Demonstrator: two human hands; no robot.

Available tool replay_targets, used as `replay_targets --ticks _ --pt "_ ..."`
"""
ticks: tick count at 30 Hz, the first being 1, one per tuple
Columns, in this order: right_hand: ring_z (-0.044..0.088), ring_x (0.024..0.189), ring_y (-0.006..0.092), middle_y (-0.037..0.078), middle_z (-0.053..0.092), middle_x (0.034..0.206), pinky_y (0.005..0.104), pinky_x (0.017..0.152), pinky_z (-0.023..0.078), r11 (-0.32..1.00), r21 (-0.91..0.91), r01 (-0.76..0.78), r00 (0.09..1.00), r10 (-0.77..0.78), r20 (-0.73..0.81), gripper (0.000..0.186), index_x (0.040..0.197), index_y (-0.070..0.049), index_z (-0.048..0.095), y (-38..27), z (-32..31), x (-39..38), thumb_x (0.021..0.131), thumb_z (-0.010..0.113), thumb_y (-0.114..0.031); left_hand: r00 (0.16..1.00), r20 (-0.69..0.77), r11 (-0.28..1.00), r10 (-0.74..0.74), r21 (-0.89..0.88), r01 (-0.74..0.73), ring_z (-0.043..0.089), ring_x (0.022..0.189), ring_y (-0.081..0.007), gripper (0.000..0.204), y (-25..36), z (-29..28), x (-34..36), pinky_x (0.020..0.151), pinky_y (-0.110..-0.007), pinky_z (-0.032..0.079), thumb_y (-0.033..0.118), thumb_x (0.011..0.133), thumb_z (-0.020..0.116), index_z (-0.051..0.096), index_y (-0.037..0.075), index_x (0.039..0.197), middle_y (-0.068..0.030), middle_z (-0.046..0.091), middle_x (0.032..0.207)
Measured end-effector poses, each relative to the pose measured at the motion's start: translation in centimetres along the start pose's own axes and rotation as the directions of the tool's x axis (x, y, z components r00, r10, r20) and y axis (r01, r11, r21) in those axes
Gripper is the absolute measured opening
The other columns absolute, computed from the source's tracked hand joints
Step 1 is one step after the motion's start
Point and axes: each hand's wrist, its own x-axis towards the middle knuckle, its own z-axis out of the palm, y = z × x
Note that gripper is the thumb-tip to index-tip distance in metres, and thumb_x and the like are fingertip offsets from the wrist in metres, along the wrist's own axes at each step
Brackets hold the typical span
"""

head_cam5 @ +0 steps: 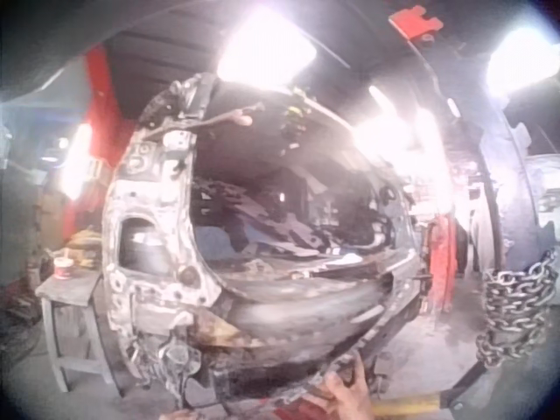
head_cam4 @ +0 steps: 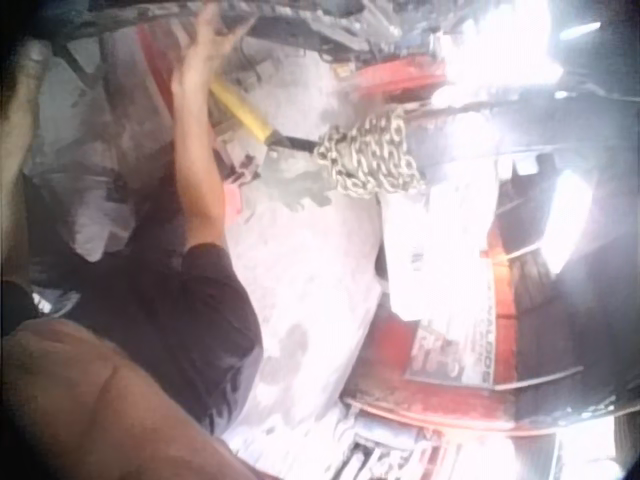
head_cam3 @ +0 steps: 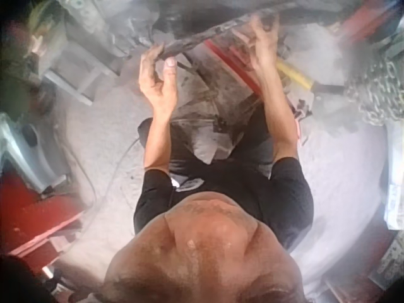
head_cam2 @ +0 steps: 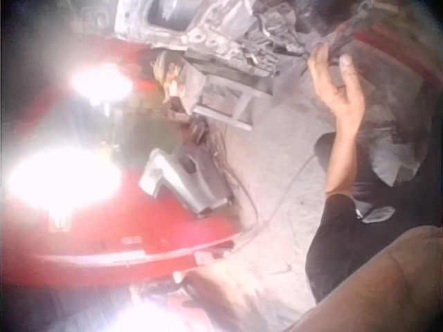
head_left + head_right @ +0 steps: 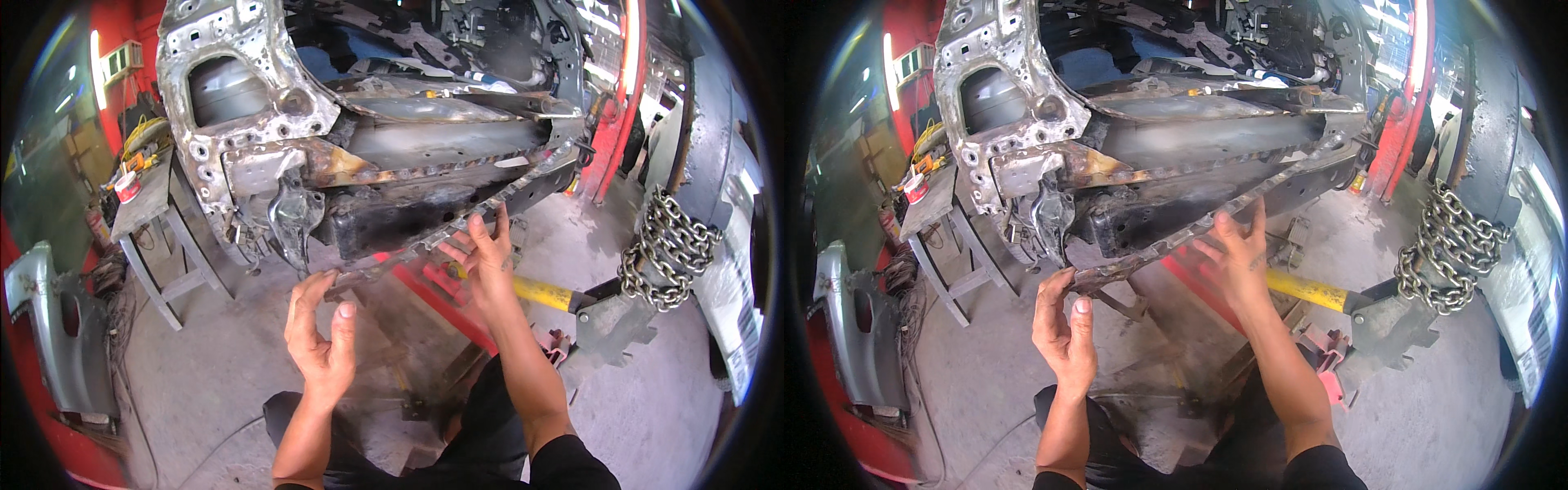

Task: The person kneels in front of a stripped car frame and repeatedly aligns a metal crossmember by hand, checking fit and position. They then use a hammer to tap the crossmember into place.

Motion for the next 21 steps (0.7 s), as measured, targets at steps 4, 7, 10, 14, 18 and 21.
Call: replay_targets --ticks 4,7,10,14,18,21 --pt "0.062 0.101 0.0231 0.009 0.052 0.127 0.0511 0.088 0.061 1.0 0.017 0.017 1.0 -0.017 -0.01 0.12 0.167 -0.012 -0.001 0.5 0.3 0.7 0.088 0.085 -0.039 0.999 -0.024 1.0 -0.026 0.011 0.027 0.06 0.119 -0.0269 0.035 -0.5 -0.1 0.0 0.106 -0.039 0.045 0.008 0.097 0.069 0.062 -0.006 0.128 -0.0188 0.062 0.126" --pt "0.063 0.096 0.0219 0.007 0.056 0.115 0.0511 0.087 0.062 0.999 0.028 0.039 0.999 -0.038 -0.024 0.115 0.166 -0.013 0.003 0.6 0.5 0.8 0.09 0.084 -0.04 0.999 -0.022 0.999 -0.041 0.014 0.041 0.057 0.123 -0.0249 0.036 -0.6 -0.1 0.2 0.11 -0.039 0.043 0.009 0.099 0.068 0.061 -0.006 0.131 -0.017 0.059 0.131" --pt "0.051 0.125 0.0364 0.025 0.038 0.147 0.0523 0.095 0.058 0.999 -0.028 -0.027 0.999 0.028 0.021 0.128 0.166 -0.011 -0.008 -0.9 0.6 0.4 0.086 0.084 -0.05 0.999 -0.004 0.999 -0.037 0.024 0.037 0.056 0.125 -0.0255 0.037 -0.4 0.0 0.5 0.11 -0.04 0.042 0.01 0.099 0.068 0.061 -0.005 0.132 -0.0171 0.059 0.131" --pt "0.047 0.133 0.0425 0.031 0.027 0.159 0.0539 0.098 0.056 0.999 -0.043 -0.007 0.998 0.009 0.055 0.13 0.166 -0.011 -0.01 -0.6 -0.5 1.9 0.086 0.083 -0.053 0.998 0.02 0.998 -0.054 0.019 0.054 0.056 0.126 -0.0259 0.042 0.0 0.3 0.6 0.11 -0.04 0.042 0.012 0.098 0.07 0.061 -0.003 0.136 -0.0161 0.059 0.133" --pt "0.043 0.137 0.0452 0.033 0.022 0.162 0.0545 0.099 0.055 0.999 -0.037 -0.009 0.997 0.012 0.078 0.129 0.166 -0.01 -0.011 -0.4 -0.4 2.1 0.087 0.082 -0.052 0.995 0.004 0.995 -0.097 -0.006 0.097 0.056 0.126 -0.0257 0.045 -0.1 0.3 0.7 0.109 -0.041 0.043 0.013 0.099 0.069 0.059 -0.002 0.14 -0.0148 0.058 0.133" --pt "0.042 0.137 0.0455 0.033 0.021 0.163 0.0543 0.1 0.055 1.0 -0.025 -0.006 0.997 0.008 0.08 0.129 0.166 -0.009 -0.011 -0.3 -0.2 2.0 0.088 0.083 -0.049 0.996 0.008 0.995 -0.094 -0.013 0.094 0.056 0.126 -0.0258 0.046 -1.0 0.0 0.5 0.109 -0.041 0.044 0.013 0.099 0.069 0.058 -0.002 0.141 -0.0144 0.058 0.134"
